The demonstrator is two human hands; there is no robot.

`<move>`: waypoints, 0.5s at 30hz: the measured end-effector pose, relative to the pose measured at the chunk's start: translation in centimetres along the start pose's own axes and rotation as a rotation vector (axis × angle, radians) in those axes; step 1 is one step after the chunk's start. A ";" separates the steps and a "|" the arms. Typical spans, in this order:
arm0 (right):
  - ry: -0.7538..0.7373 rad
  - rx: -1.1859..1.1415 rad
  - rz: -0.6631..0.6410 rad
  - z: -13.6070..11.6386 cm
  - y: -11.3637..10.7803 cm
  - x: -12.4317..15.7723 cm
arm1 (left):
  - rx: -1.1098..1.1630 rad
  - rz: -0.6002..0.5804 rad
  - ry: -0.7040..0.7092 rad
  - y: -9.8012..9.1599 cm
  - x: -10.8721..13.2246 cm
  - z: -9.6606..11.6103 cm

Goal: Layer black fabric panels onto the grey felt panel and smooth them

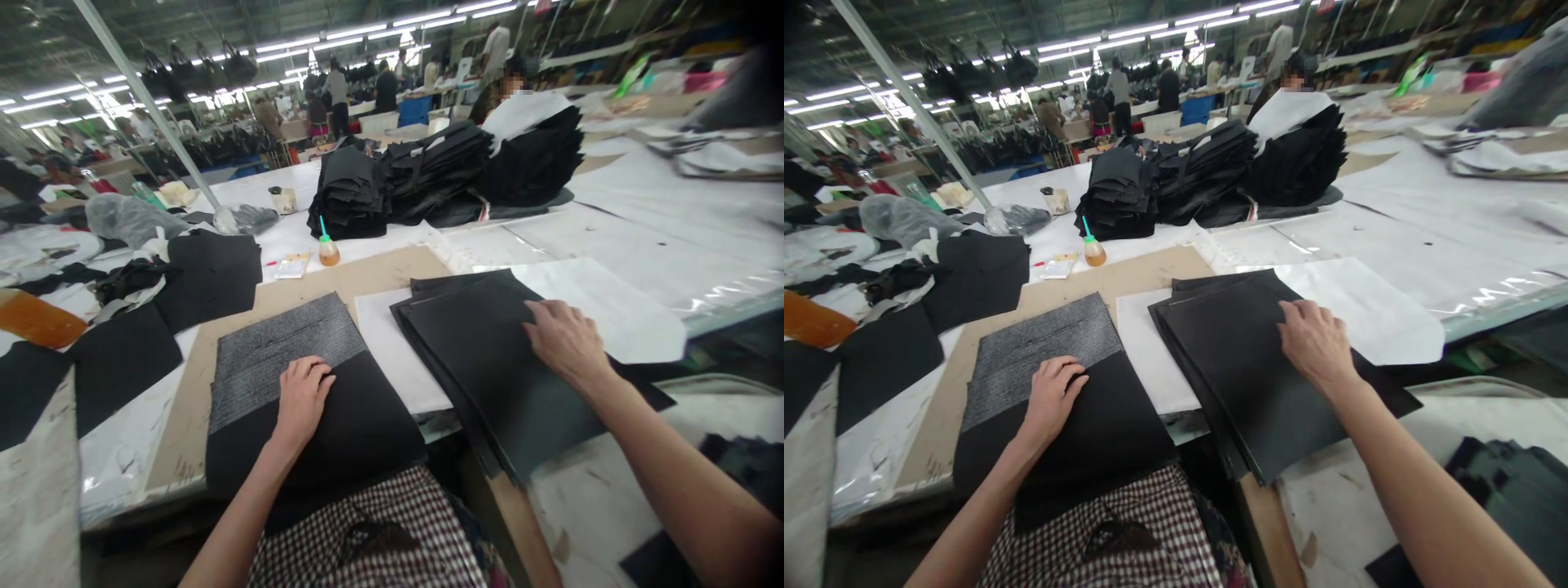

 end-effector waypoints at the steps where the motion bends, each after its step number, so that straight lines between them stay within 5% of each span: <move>1: -0.023 -0.062 -0.021 -2.2 0.2 -0.2 | -0.001 -0.001 -0.004 0.2 -0.1 0.0; 6: -0.146 -0.506 -0.186 -14.9 1.1 -1.0 | 0.066 -0.013 -0.039 0.1 0.0 0.0; 10: -0.416 -0.868 -0.320 -24.8 0.8 -0.7 | 0.117 -0.014 0.013 -0.8 0.4 0.6; 15: -0.553 -0.869 -0.449 -29.4 3.2 -0.5 | 0.151 -0.073 0.060 -0.9 1.0 0.6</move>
Point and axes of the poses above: each hand's wrist, its own x-axis away from the middle knuckle, its own y-axis out of the palm, z = x × y, the point moved 4 cm from there along -x, towards the middle knuckle, and after that the axes turned 15 degrees about z, right-handed, at the moved point
